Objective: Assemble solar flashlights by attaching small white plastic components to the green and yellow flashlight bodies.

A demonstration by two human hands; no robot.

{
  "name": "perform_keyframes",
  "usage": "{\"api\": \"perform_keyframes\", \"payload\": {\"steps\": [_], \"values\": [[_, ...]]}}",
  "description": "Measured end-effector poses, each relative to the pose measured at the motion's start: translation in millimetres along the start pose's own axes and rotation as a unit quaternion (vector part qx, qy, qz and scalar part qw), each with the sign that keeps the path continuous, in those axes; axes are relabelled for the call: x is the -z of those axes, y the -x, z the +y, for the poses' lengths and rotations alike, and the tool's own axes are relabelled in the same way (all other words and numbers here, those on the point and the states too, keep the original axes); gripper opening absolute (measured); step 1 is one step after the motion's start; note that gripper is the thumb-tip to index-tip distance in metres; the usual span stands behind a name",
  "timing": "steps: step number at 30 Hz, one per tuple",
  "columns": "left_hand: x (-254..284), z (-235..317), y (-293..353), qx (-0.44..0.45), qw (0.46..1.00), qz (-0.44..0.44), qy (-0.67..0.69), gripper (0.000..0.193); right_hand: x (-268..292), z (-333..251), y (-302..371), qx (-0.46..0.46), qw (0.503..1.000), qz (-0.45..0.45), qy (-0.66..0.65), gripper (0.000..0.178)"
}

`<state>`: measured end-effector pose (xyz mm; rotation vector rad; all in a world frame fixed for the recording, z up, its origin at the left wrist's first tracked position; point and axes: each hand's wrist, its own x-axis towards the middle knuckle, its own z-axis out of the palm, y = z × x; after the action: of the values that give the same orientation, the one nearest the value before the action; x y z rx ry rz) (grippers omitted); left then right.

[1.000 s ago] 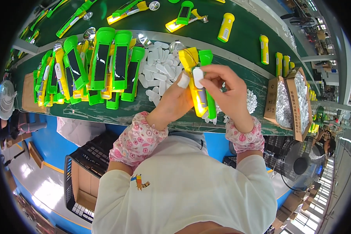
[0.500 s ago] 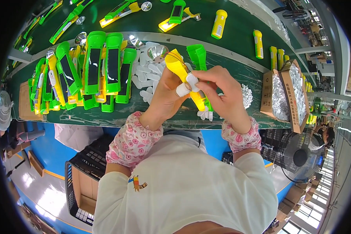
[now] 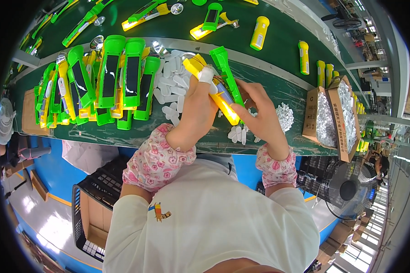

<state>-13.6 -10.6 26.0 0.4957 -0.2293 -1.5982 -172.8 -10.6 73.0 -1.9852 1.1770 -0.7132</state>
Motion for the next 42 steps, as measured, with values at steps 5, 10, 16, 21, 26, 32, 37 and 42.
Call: {"api": "perform_keyframes", "payload": {"steps": [5, 10, 16, 21, 26, 32, 37, 42], "values": [[2.1, 1.4, -1.4, -0.009, 1.000, 0.021, 0.020, 0.024, -4.0, 12.6, -4.9, -0.055, 0.993, -0.039, -0.100, 0.047], [2.7, 3.8, -1.4, 0.000, 1.000, 0.024, -0.020, 0.023, -11.4, 17.7, -8.8, 0.015, 0.998, 0.013, -0.066, 0.039], [14.8, -2.9, -6.7, -0.042, 0.992, 0.023, -0.120, 0.025, -25.5, 17.9, -6.7, 0.059, 0.996, 0.052, -0.039, 0.036], [18.2, -4.4, -10.1, -0.050, 0.997, -0.009, -0.054, 0.026, -40.1, 2.7, -0.8, 0.064, 0.989, 0.109, 0.080, 0.044], [19.3, -14.1, -5.0, -0.065, 0.989, -0.022, -0.128, 0.034, -58.0, 6.3, 3.7, 0.061, 0.981, 0.111, 0.147, 0.057], [20.6, 37.8, -19.4, 0.059, 0.987, -0.038, -0.146, 0.030, -54.5, 10.2, 8.8, 0.065, 0.969, 0.066, 0.231, 0.061], [26.1, 23.0, -6.2, 0.049, 0.994, -0.042, -0.091, 0.037, -58.1, 26.7, 4.4, 0.194, 0.945, 0.145, 0.218, 0.053], [43.0, 16.3, -2.3, 0.139, 0.988, 0.064, -0.003, 0.035, -27.8, 36.0, 9.3, 0.100, 0.991, 0.084, 0.035, 0.047]]}}
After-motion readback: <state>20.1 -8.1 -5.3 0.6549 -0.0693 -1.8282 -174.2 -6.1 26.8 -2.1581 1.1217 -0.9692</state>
